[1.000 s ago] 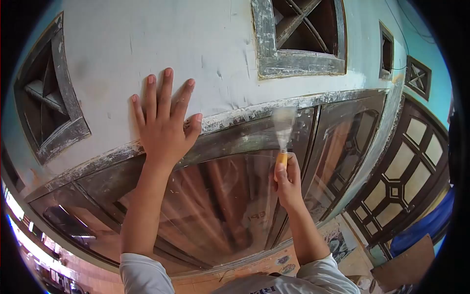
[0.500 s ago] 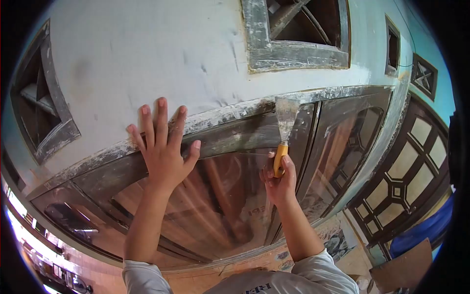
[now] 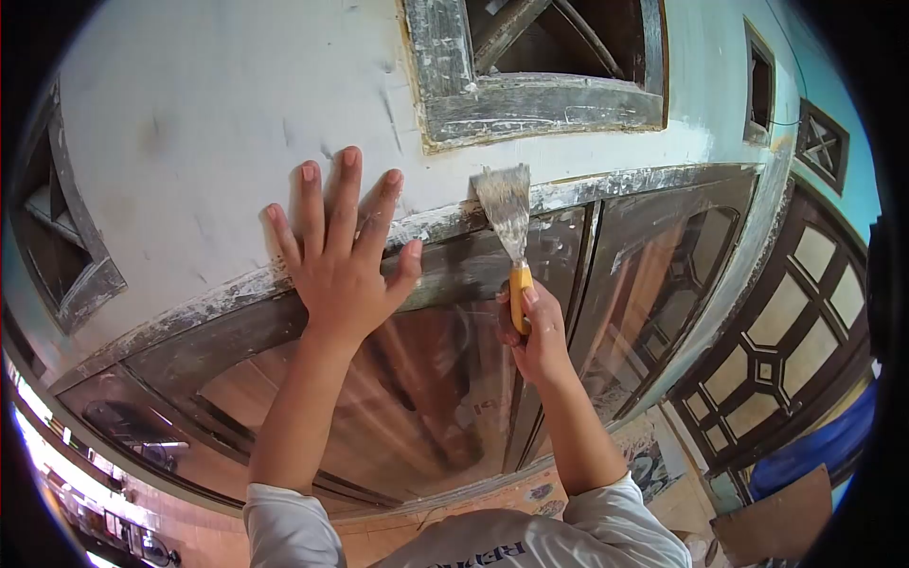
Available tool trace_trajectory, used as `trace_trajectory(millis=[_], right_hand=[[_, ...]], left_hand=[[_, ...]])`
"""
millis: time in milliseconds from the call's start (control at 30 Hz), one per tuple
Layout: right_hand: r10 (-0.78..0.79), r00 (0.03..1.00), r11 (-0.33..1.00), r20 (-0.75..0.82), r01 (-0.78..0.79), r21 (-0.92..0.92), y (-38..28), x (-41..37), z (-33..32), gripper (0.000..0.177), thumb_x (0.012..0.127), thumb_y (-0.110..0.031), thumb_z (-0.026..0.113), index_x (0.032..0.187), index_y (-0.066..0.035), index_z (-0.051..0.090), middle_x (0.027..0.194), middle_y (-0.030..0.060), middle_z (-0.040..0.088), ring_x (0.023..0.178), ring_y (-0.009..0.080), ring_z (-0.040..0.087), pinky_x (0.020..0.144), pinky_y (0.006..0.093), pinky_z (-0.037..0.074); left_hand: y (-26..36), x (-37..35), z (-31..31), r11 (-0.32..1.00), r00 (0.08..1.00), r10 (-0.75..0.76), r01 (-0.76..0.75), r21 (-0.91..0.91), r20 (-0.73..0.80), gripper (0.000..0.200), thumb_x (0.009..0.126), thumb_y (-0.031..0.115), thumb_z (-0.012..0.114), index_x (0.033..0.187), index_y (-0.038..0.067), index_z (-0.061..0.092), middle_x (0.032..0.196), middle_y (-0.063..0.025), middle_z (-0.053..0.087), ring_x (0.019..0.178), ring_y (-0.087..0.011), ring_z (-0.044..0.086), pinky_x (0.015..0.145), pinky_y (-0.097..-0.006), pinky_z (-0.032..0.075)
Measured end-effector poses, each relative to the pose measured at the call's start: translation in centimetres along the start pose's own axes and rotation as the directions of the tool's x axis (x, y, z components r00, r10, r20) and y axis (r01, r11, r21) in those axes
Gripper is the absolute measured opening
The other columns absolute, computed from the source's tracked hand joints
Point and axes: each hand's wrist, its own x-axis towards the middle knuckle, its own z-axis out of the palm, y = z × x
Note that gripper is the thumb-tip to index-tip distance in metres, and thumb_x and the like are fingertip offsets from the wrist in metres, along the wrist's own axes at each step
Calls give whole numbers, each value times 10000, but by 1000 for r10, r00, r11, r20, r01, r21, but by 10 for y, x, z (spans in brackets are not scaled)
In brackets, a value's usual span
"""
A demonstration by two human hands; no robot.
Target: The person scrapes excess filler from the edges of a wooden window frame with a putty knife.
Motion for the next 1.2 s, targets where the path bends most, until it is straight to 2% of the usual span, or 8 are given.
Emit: trace_trajectory(millis=[133, 233, 367, 433, 567, 767, 900, 1200], right_hand=[[26, 1000, 993, -14, -27, -112, -26, 11, 9, 401, 1025, -395, 437, 1016, -21, 581, 672, 4, 455, 539, 81, 394, 503, 243, 302], [51, 999, 994, 3, -51, -99, -11, 4, -1, 387, 1032, -377, 427, 1030, -23, 583, 718, 3, 472, 549, 79, 405, 512, 243, 317], [61, 998, 994, 18, -59, -89, -2, -1, -3, 369, 1040, -359, 414, 1030, -32, 584, 751, 4, 489, 554, 75, 412, 522, 240, 333], [7, 998, 993, 58, -1, -114, -11, 7, 5, 378, 1044, -368, 406, 1055, -38, 589, 751, 4, 497, 556, 75, 418, 525, 233, 346], [51, 998, 992, -22, -53, -114, -8, 5, 18, 392, 1044, -373, 400, 1082, -33, 591, 745, 1, 498, 558, 74, 424, 535, 225, 362], [82, 992, 985, 100, -65, -160, 1, 2, 17, 402, 1057, -364, 375, 1144, -26, 573, 876, 15, 557, 604, 63, 442, 531, 234, 390], [62, 995, 989, 73, -51, -142, -2, 7, 20, 396, 1068, -335, 359, 1177, -17, 569, 898, 11, 564, 621, 53, 452, 542, 219, 399], [60, 992, 964, 111, -29, -264, -9, 12, 28, 388, 1071, -334, 359, 1154, -25, 578, 787, 1, 523, 601, 65, 455, 529, 231, 390]], left_hand=[[3, 1, 4, 997, 999, -6, 10, 73, -54, 515, 912, 452, 505, 1358, 221, 617, 1542, -78, 443, 1473, -344, 302, 1197, -541, 46], [3, -3, 8, 995, 999, -45, 47, 86, -31, 510, 905, 464, 488, 1375, 301, 602, 1550, -39, 435, 1460, -352, 324, 1192, -577, 58], [4, -6, 11, 993, 998, -46, 51, 109, -44, 506, 910, 464, 480, 1372, 299, 604, 1548, -39, 438, 1457, -349, 331, 1192, -571, 69], [4, -4, 9, 994, 997, -11, 19, 109, -73, 507, 917, 443, 501, 1356, 220, 619, 1529, -87, 459, 1459, -348, 329, 1197, -531, 62], [6, -3, 8, 993, 998, -21, 28, 116, -54, 508, 917, 441, 500, 1358, 219, 617, 1528, -89, 461, 1457, -348, 332, 1199, -523, 55], [5, -4, 8, 993, 997, -12, 20, 113, -71, 505, 914, 435, 505, 1350, 207, 622, 1523, -97, 466, 1458, -346, 332, 1205, -505, 42], [5, -5, 8, 995, 997, -15, 22, 99, -72, 504, 915, 435, 504, 1345, 203, 626, 1516, -98, 474, 1455, -346, 336, 1205, -507, 43], [4, -5, 7, 997, 997, -18, 23, 74, -70, 500, 920, 435, 492, 1340, 201, 631, 1509, -92, 484, 1449, -350, 347, 1205, -512, 50]])
